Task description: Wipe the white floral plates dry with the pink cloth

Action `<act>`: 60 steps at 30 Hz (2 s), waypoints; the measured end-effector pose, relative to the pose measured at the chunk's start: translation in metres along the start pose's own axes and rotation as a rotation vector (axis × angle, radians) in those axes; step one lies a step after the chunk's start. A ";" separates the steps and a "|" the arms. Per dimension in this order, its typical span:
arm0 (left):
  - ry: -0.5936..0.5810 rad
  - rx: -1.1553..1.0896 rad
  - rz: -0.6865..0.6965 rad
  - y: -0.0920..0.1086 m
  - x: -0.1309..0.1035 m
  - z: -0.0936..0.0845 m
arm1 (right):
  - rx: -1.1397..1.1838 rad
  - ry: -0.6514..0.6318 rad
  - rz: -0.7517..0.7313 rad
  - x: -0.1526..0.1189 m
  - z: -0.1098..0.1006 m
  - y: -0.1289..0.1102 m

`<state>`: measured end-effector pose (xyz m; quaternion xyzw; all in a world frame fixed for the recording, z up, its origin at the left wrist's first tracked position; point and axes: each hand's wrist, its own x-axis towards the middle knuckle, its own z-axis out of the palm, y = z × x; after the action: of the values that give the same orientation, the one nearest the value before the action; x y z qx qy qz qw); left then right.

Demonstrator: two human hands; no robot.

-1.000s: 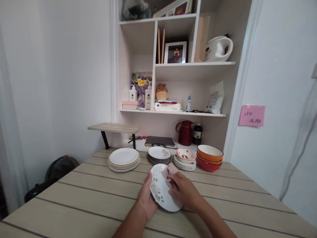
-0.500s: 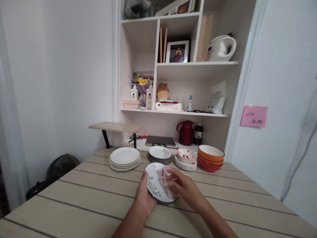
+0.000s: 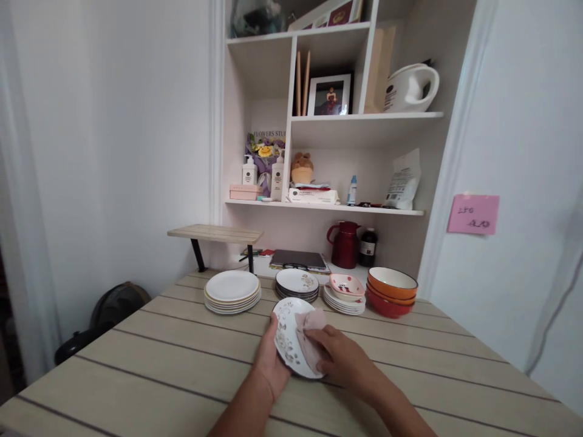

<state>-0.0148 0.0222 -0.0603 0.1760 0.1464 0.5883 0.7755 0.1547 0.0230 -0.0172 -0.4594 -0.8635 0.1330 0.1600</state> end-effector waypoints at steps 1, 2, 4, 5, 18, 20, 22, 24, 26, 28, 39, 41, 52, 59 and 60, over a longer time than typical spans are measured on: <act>-0.004 0.012 -0.014 0.000 0.000 0.001 | 0.053 -0.014 -0.026 -0.001 0.000 -0.002; -0.007 0.023 -0.025 0.000 -0.001 0.002 | 0.108 -0.029 -0.057 -0.002 0.001 -0.005; -0.009 0.038 -0.037 0.001 -0.001 0.003 | 0.224 -0.049 -0.105 -0.003 0.002 -0.010; -0.011 0.040 -0.040 0.001 -0.001 0.003 | 0.279 -0.050 -0.114 -0.003 0.002 -0.013; -0.073 0.016 -0.060 0.000 0.000 0.004 | 0.118 0.014 0.181 0.000 0.000 -0.006; -0.087 0.020 -0.076 0.000 0.000 0.004 | 0.117 0.026 0.220 0.002 0.003 -0.005; -0.095 0.037 -0.097 0.000 -0.001 0.003 | 0.107 0.030 0.235 0.004 0.006 -0.004; -0.105 0.057 -0.112 0.000 -0.002 0.003 | 0.099 0.018 0.231 0.004 0.008 -0.004; -0.119 0.070 -0.120 -0.001 -0.003 0.003 | 0.117 0.005 0.199 0.002 0.008 -0.005; -0.119 0.077 -0.118 0.000 -0.004 0.005 | 0.172 0.012 0.135 0.000 0.007 -0.007; -0.057 0.100 -0.126 -0.003 -0.005 0.013 | 0.261 0.259 -0.021 0.022 0.010 -0.021; -0.081 0.082 -0.127 -0.005 -0.005 0.014 | 0.200 0.292 0.047 0.023 0.006 -0.011; -0.127 0.011 -0.103 -0.001 -0.001 0.004 | -0.042 -0.004 0.059 -0.005 -0.009 0.006; -0.040 0.094 -0.138 -0.002 -0.006 0.009 | 0.191 -0.015 -0.199 -0.006 0.002 -0.030; -0.029 0.105 -0.138 -0.002 -0.006 0.011 | 0.199 0.032 -0.194 -0.002 0.005 -0.033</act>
<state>-0.0098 0.0143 -0.0512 0.2146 0.1775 0.5223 0.8060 0.1291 0.0031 -0.0096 -0.3578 -0.8837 0.1946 0.2307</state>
